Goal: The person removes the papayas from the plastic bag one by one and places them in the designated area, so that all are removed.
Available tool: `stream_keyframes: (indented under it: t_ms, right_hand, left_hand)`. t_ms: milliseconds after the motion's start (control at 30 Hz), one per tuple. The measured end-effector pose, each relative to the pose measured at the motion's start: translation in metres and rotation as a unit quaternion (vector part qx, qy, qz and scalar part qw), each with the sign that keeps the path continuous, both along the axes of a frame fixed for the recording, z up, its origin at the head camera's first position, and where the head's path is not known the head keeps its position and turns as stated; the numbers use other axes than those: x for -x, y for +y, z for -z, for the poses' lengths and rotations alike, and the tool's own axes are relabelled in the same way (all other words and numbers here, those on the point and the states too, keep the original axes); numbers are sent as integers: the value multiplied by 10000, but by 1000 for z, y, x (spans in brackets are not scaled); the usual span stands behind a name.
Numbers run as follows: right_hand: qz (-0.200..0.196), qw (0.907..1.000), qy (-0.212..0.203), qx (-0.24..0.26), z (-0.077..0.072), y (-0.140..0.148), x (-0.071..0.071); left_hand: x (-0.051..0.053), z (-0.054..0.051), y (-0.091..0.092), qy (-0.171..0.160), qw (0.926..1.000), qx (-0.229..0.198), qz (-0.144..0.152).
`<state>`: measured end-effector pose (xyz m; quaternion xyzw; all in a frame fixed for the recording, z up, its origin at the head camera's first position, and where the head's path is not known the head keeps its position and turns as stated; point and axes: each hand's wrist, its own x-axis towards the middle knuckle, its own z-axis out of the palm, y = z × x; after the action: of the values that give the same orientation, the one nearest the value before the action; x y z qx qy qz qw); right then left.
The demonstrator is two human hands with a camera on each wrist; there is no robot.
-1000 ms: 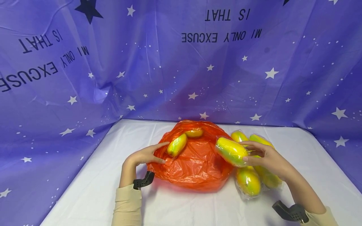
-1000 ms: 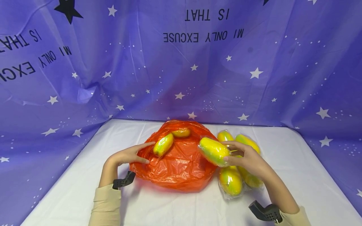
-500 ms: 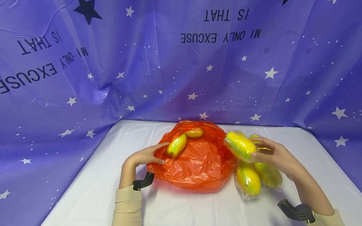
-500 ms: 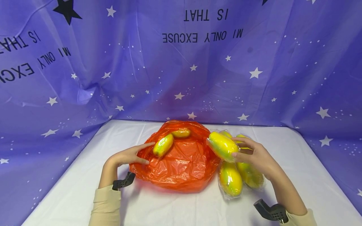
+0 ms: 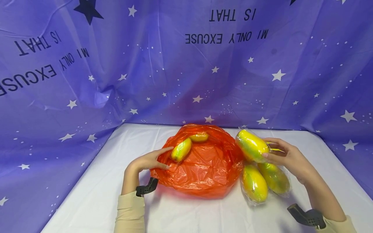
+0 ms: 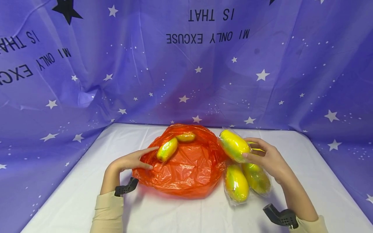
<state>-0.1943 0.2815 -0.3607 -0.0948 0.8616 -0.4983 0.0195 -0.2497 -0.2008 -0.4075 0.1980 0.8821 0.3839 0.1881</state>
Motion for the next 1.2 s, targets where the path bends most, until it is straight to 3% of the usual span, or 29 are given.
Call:
stream_keyframes:
  t_ms: [367,767,1200]
  right_hand:
    - [54,9999,87,35,1,6,1]
    - [509,9970,335,-469,3,20,5]
    - [1084,9898,166,-907,3,38,8]
  left_hand:
    - [0,0,0,-39,10000,43,-19]
    - [1,3,0,-82,9999,74,-107]
    - [2,3,0,-99,9999,7,-83]
